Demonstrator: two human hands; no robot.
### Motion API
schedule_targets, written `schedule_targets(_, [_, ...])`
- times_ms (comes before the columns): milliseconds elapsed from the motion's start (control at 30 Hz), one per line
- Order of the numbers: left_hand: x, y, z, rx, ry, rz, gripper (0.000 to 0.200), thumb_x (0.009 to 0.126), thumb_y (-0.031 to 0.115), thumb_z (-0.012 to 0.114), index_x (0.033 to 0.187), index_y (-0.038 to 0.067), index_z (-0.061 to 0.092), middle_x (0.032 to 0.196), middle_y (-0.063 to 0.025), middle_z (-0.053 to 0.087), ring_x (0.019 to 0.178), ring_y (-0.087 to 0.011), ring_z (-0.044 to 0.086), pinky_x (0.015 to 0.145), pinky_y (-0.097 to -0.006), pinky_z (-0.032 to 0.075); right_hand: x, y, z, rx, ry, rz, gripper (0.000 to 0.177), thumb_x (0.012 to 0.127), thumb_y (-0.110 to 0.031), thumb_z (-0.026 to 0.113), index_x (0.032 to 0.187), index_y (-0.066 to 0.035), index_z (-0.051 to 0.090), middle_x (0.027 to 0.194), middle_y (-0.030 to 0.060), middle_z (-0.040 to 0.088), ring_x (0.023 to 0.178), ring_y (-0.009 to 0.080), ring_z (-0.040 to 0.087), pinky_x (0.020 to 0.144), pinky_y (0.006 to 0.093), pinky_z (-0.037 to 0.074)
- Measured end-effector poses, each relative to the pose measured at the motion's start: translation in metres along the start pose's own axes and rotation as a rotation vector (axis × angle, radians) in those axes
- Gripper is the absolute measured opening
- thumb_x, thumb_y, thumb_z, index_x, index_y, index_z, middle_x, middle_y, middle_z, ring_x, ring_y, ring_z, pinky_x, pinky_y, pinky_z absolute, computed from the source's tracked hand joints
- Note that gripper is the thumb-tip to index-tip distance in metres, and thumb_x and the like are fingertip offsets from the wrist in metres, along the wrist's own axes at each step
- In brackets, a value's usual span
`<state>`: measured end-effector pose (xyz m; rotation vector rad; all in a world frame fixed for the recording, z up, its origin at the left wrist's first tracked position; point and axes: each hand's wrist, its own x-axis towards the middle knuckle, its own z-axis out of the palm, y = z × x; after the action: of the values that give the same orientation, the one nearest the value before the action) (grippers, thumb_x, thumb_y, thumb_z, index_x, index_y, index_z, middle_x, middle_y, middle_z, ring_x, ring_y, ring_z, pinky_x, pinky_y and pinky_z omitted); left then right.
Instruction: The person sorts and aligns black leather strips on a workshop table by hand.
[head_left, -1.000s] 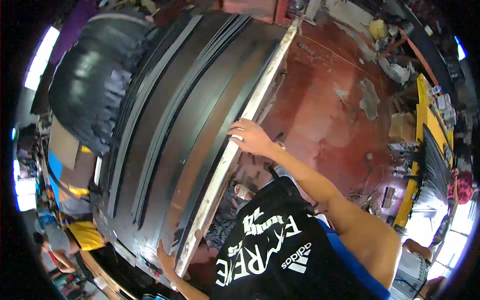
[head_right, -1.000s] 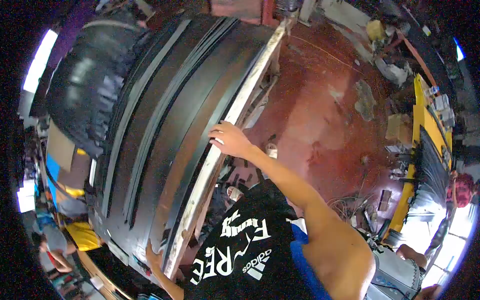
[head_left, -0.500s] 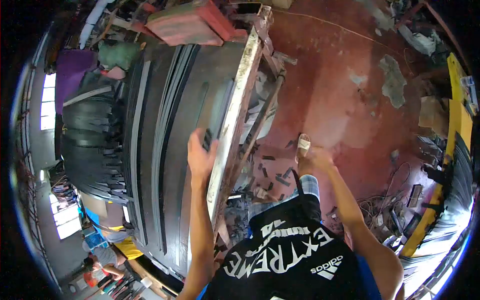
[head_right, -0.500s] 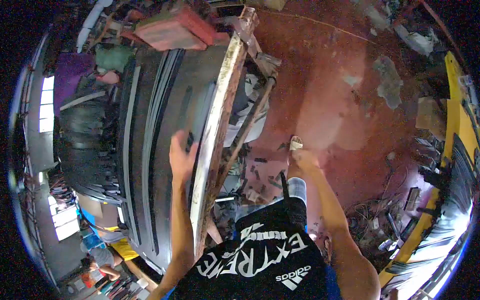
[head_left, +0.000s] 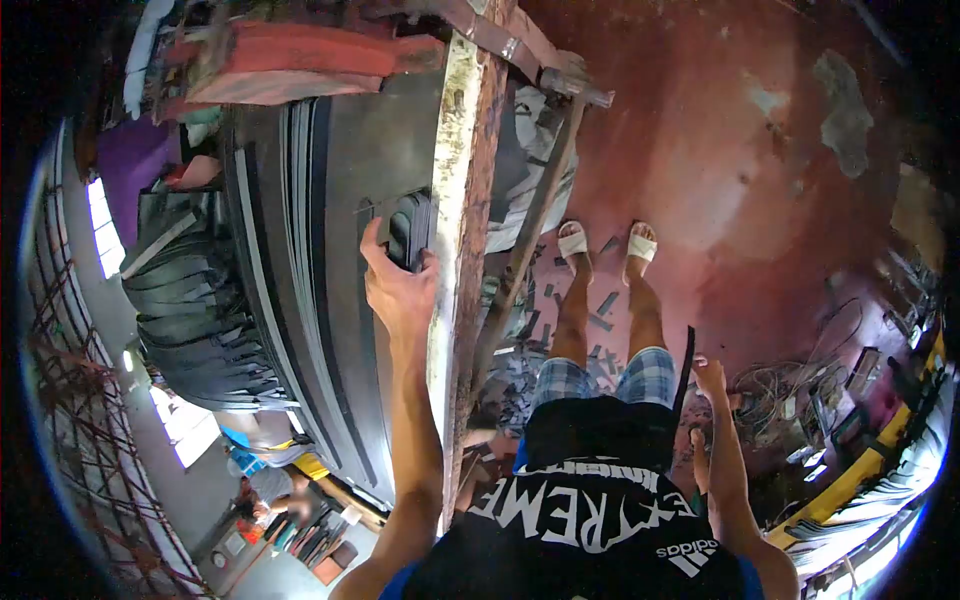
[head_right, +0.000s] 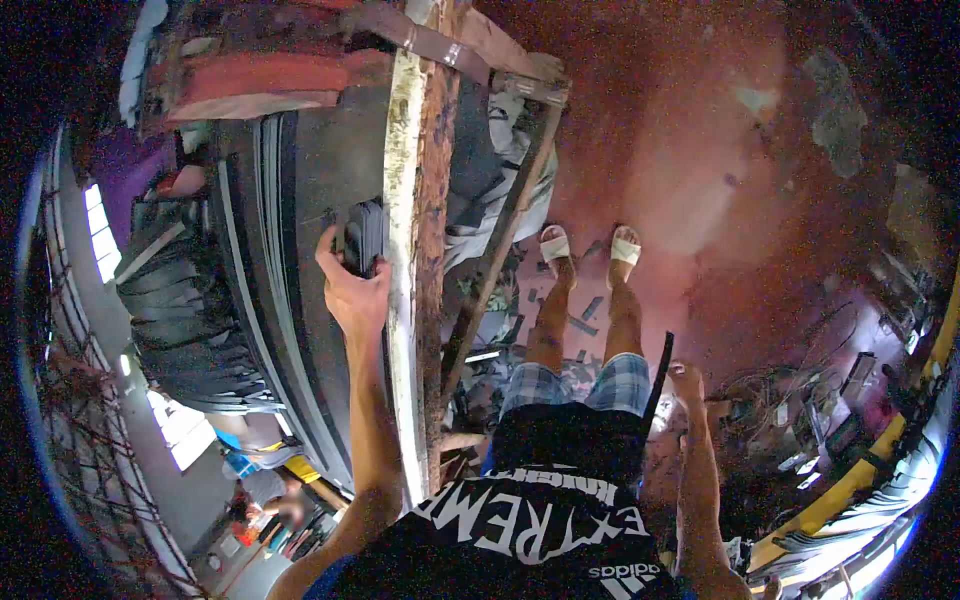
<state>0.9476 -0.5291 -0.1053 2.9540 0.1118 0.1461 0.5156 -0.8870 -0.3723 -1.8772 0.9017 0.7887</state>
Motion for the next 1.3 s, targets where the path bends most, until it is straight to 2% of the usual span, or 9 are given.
schedule_targets(33, [0.000, -0.001, 0.000, 0.012, -0.014, 0.003, 0.074, 0.070, 0.013, 0.075, 0.136, 0.012, 0.042, 0.092, -0.0242, 0.065, 0.085, -0.0447, 0.063, 0.075, -0.0509, 0.050, -0.002, -0.010, 0.004, 0.006, -0.013, 0.013, 0.022, 0.086, -0.010, 0.067, 0.108, -0.006, 0.069, 0.093, 0.0087, 0.073, 0.081, 0.0200, 0.070, 0.071, 0.0327, 0.054])
schedule_targets(100, [-0.001, -0.004, 0.001, 0.019, 0.025, 0.059, 0.079, 0.069, 0.013, 0.078, 0.138, 0.014, 0.040, 0.093, -0.0215, 0.065, 0.084, -0.0432, 0.065, 0.074, -0.0486, 0.050, -0.003, -0.023, 0.010, 0.139, -0.065, 0.043, 0.025, 0.090, -0.017, 0.064, 0.110, -0.002, 0.069, 0.105, 0.0159, 0.072, 0.097, 0.0269, 0.070, 0.082, 0.0366, 0.055])
schedule_targets(133, [0.000, -0.007, 0.006, 0.044, 0.070, 0.044, 0.078, 0.068, 0.010, 0.077, 0.136, 0.014, 0.041, 0.090, -0.0192, 0.063, 0.080, -0.0399, 0.064, 0.072, -0.0463, 0.051, -0.001, -0.027, 0.018, 0.195, -0.062, 0.086, 0.026, 0.092, -0.014, 0.062, 0.114, -0.001, 0.067, 0.109, 0.0137, 0.071, 0.101, 0.0252, 0.068, 0.085, 0.0357, 0.054])
schedule_targets(367, [0.004, -0.006, 0.005, -0.025, 0.067, 0.079, 0.074, 0.066, 0.004, 0.076, 0.132, 0.008, 0.044, 0.092, -0.0169, 0.060, 0.076, -0.0329, 0.061, 0.071, -0.0418, 0.051, 0.001, -0.044, 0.035, 0.296, -0.073, 0.088, 0.028, 0.091, -0.015, 0.065, 0.115, 0.000, 0.067, 0.109, 0.0124, 0.071, 0.100, 0.0211, 0.067, 0.087, 0.0326, 0.052])
schedule_targets(633, [0.004, 0.004, -0.003, -0.119, 0.011, -0.053, 0.071, 0.067, 0.005, 0.081, 0.129, 0.004, 0.047, 0.105, -0.0113, 0.057, 0.089, -0.0259, 0.056, 0.083, -0.0373, 0.046, -0.017, -0.030, 0.050, 0.294, -0.026, 0.162, 0.029, 0.092, -0.019, 0.065, 0.115, -0.001, 0.067, 0.105, 0.0146, 0.071, 0.097, 0.0241, 0.067, 0.086, 0.0349, 0.052])
schedule_targets(900, [0.007, -0.002, -0.008, -0.183, -0.045, -0.011, 0.071, 0.071, 0.004, 0.084, 0.131, 0.002, 0.046, 0.096, -0.0088, 0.058, 0.087, -0.0195, 0.056, 0.081, -0.0329, 0.046, -0.009, -0.050, 0.052, 0.317, -0.087, 0.143, 0.031, 0.093, -0.021, 0.065, 0.115, 0.001, 0.066, 0.105, 0.0148, 0.071, 0.096, 0.0231, 0.068, 0.087, 0.0341, 0.053])
schedule_targets(1033, [0.012, 0.000, -0.005, -0.185, -0.002, 0.060, 0.072, 0.073, 0.001, 0.083, 0.134, 0.001, 0.044, 0.091, -0.0076, 0.060, 0.083, -0.0174, 0.058, 0.078, -0.0303, 0.046, -0.002, -0.052, 0.049, 0.370, -0.073, 0.178, 0.032, 0.093, -0.022, 0.065, 0.116, 0.000, 0.065, 0.110, 0.0139, 0.070, 0.103, 0.0219, 0.066, 0.090, 0.0333, 0.051])
schedule_targets(1133, [0.012, -0.003, -0.006, -0.161, -0.004, 0.056, 0.070, 0.071, 0.001, 0.083, 0.129, -0.001, 0.045, 0.098, -0.0154, 0.065, 0.085, -0.0225, 0.063, 0.082, -0.0340, 0.048, -0.001, -0.063, 0.043, 0.320, -0.055, 0.198, 0.032, 0.093, -0.022, 0.065, 0.116, 0.000, 0.066, 0.112, 0.0131, 0.069, 0.104, 0.0220, 0.064, 0.091, 0.0336, 0.050])
schedule_targets(1300, [0.017, 0.015, -0.015, -0.167, -0.032, -0.001, 0.073, 0.070, 0.001, 0.084, 0.131, -0.001, 0.045, 0.093, -0.0130, 0.064, 0.083, -0.0210, 0.061, 0.081, -0.0332, 0.048, 0.002, -0.060, 0.047, 0.339, -0.066, 0.195, 0.034, 0.093, -0.021, 0.065, 0.119, 0.001, 0.065, 0.113, 0.0131, 0.069, 0.102, 0.0215, 0.066, 0.089, 0.0341, 0.051])
